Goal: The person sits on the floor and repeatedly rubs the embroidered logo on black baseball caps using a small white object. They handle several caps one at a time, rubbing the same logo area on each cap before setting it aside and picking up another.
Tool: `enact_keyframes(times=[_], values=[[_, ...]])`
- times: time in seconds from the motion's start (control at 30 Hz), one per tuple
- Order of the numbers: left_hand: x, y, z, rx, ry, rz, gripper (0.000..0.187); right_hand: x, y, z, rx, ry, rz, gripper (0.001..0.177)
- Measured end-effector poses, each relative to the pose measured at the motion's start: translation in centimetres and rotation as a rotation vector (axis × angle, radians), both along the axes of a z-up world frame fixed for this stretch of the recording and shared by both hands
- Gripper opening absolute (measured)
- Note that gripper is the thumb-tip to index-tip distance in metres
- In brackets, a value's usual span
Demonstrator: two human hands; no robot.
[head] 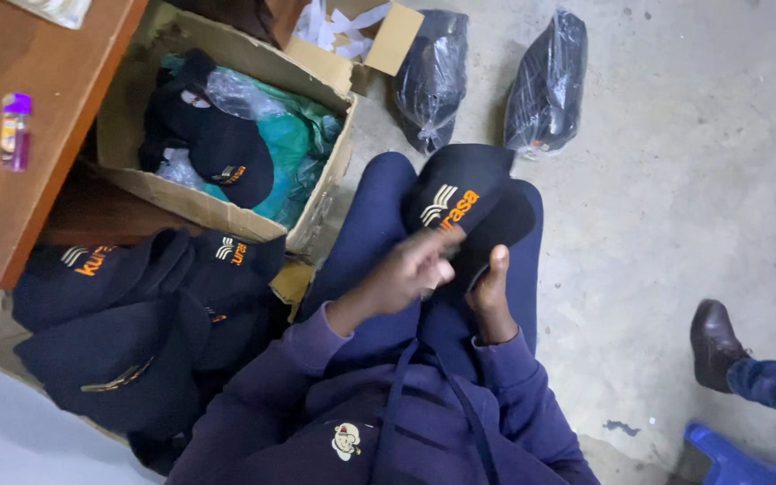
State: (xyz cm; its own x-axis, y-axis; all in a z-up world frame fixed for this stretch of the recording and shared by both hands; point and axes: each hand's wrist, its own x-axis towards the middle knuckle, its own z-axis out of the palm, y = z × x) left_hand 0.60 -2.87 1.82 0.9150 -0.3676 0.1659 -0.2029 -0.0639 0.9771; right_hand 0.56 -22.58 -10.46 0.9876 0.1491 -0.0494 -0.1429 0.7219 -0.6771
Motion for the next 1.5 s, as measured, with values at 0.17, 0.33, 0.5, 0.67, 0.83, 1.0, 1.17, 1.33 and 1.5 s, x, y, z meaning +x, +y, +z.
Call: enact_keyframes(times=[0.17, 0.33, 0.5, 0.67, 0.83, 1.0, 1.17, 1.33, 1.5], values=[[1.7, 4.3, -0.6, 0.459, -0.268, 0.299, 0.049, 1.0, -0.2, 6.9, -0.336, 0.337, 0.082, 0.086], [0.1, 3.6, -1.6, 0.568, -0.36, 0.304, 0.034, 0.8, -0.1, 3.5, -0.203, 0.409, -0.066, 0.082], [0.5, 3.8, -4.1, 0.684, -0.456, 0.389, 0.032, 0.6, 0.4, 5.5, -0.202, 0.344, -0.078, 0.08], [0.5, 3.8, -4.0, 0.629, -0.434, 0.378, 0.039, 0.5, -0.4, 2.6, -0.222, 0.352, -0.09, 0.086], [0.6, 3.8, -3.5, 0.656, -0.493, 0.39, 0.037, 0.6, 0.0, 4.2, -0.258, 0.334, -0.083, 0.085], [0.4, 3.3, -3.2, 0.742, -0.527, 0.39, 0.041, 0.7, -0.1, 2.9, -0.263, 0.322, -0.115, 0.09], [0.4, 2.5, -3.6, 0.712, -0.534, 0.415, 0.04, 1.2, 4.6, 13.4, -0.075, 0.305, -0.09, 0.092], [1.2, 2.8, -4.7, 0.589, -0.489, 0.381, 0.03, 1.0, 4.4, 13.8, -0.016, 0.312, -0.127, 0.085], [2.2, 3.3, -4.7, 0.465, -0.456, 0.386, 0.021, 1.2, 4.0, 12.2, 0.027, 0.304, -0.105, 0.087]])
